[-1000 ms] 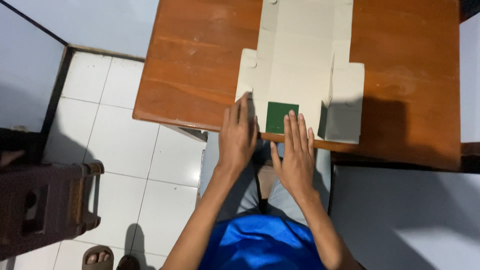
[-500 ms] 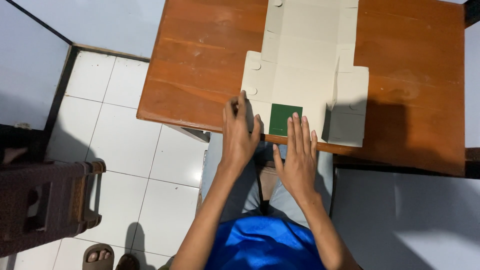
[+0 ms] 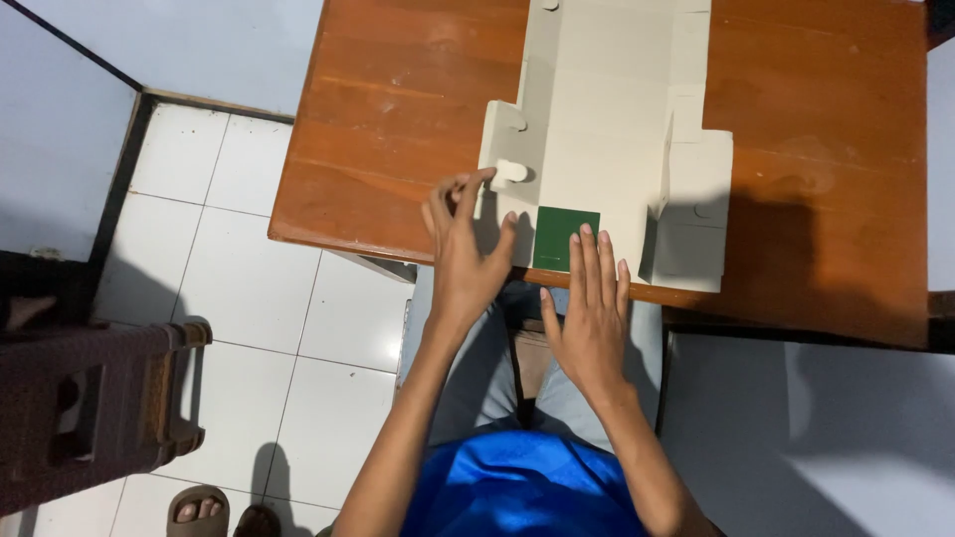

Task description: Assembling a cardboard box by folding the template and inserting green paper strips into designated slots.

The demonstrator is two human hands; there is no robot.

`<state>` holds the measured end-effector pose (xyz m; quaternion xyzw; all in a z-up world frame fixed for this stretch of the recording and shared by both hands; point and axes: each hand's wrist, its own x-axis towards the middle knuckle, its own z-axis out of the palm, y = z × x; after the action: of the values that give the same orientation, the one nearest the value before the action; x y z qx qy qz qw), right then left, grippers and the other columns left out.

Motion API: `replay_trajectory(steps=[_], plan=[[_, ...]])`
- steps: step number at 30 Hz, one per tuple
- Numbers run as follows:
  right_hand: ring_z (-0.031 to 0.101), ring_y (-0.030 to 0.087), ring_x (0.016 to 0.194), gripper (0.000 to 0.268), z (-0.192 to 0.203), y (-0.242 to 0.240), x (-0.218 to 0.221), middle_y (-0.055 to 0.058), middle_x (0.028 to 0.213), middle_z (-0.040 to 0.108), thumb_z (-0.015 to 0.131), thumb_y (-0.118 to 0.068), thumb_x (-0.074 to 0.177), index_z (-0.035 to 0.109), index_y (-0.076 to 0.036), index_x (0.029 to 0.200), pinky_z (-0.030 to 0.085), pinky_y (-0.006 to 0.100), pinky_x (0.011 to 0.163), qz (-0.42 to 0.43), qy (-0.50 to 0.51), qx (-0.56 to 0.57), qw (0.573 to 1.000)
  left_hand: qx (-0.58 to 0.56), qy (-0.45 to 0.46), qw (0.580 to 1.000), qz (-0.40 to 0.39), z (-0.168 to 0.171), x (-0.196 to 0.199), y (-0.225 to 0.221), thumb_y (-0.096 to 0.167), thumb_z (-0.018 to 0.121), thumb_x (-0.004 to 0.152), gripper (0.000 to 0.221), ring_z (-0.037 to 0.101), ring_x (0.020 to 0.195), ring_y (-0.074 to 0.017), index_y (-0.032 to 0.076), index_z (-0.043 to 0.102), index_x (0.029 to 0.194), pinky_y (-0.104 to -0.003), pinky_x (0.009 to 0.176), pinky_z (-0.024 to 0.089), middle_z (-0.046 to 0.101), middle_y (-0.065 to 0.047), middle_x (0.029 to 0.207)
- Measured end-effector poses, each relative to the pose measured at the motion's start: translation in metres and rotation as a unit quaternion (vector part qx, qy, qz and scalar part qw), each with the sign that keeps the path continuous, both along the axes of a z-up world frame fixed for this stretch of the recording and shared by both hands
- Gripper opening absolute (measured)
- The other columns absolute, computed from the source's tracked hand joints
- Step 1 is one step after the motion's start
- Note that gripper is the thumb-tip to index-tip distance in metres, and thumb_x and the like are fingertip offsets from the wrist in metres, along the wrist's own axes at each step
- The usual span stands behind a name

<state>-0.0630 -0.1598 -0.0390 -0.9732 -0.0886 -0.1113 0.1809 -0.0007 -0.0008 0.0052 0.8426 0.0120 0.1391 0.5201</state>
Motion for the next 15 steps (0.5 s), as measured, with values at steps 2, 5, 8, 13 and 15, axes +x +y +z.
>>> replay_trajectory(steps=[2,5,8,13,15], plan=[[0.015,0.033,0.159,0.074,-0.001,0.0,0.0,0.016,0.17,0.027,0.065,-0.021,0.098,0.032,-0.002,0.161,0.007,0.051,0.127,-0.001,0.001,-0.003,1.0,0.028,-0.019,0.999,-0.016,0.017,-0.001,-0.006,0.014,0.072,0.092,0.047,0.041,0.133,-0.041,0.012,0.062,0.138,-0.059,0.108,0.038,0.044,-0.018,0.137],[0.014,0.032,0.159,0.075,-0.004,-0.001,0.001,0.016,0.171,0.026,0.066,-0.022,0.097,0.032,-0.002,0.161,0.006,0.05,0.127,-0.001,0.001,-0.008,1.0,0.051,-0.046,0.996,-0.061,0.025,0.005,-0.019,0.015,0.069,0.093,0.039,0.046,0.135,-0.0413,0.01,0.065,0.132,-0.058,0.108,0.039,0.051,-0.019,0.14],[0.014,0.032,0.159,0.073,-0.008,-0.003,0.0,0.017,0.17,0.027,0.067,-0.02,0.096,0.035,0.0,0.158,0.005,0.05,0.127,0.003,-0.004,-0.005,1.0,0.068,-0.079,0.988,-0.113,0.022,0.012,-0.034,0.017,0.062,0.099,0.034,0.05,0.137,-0.043,0.005,0.066,0.131,-0.058,0.11,0.039,0.057,-0.024,0.14],[0.014,0.032,0.159,0.071,-0.009,-0.004,-0.002,0.018,0.169,0.027,0.066,-0.021,0.097,0.035,0.0,0.158,0.006,0.05,0.128,0.004,-0.003,0.0,1.0,0.131,-0.135,0.969,-0.161,-0.031,0.05,-0.056,0.021,0.05,0.107,0.031,0.056,0.135,-0.0376,0.003,0.07,0.121,-0.05,0.112,0.045,0.061,-0.021,0.139],[0.015,0.031,0.159,0.068,-0.004,-0.005,0.0,0.016,0.17,0.025,0.062,-0.021,0.1,0.035,0.0,0.159,0.007,0.049,0.127,0.014,-0.006,0.011,1.0,0.21,-0.186,0.946,-0.164,-0.058,0.073,-0.058,0.008,0.057,0.099,0.027,0.062,0.127,-0.0373,0.006,0.066,0.123,-0.047,0.107,0.05,0.064,-0.021,0.131]])
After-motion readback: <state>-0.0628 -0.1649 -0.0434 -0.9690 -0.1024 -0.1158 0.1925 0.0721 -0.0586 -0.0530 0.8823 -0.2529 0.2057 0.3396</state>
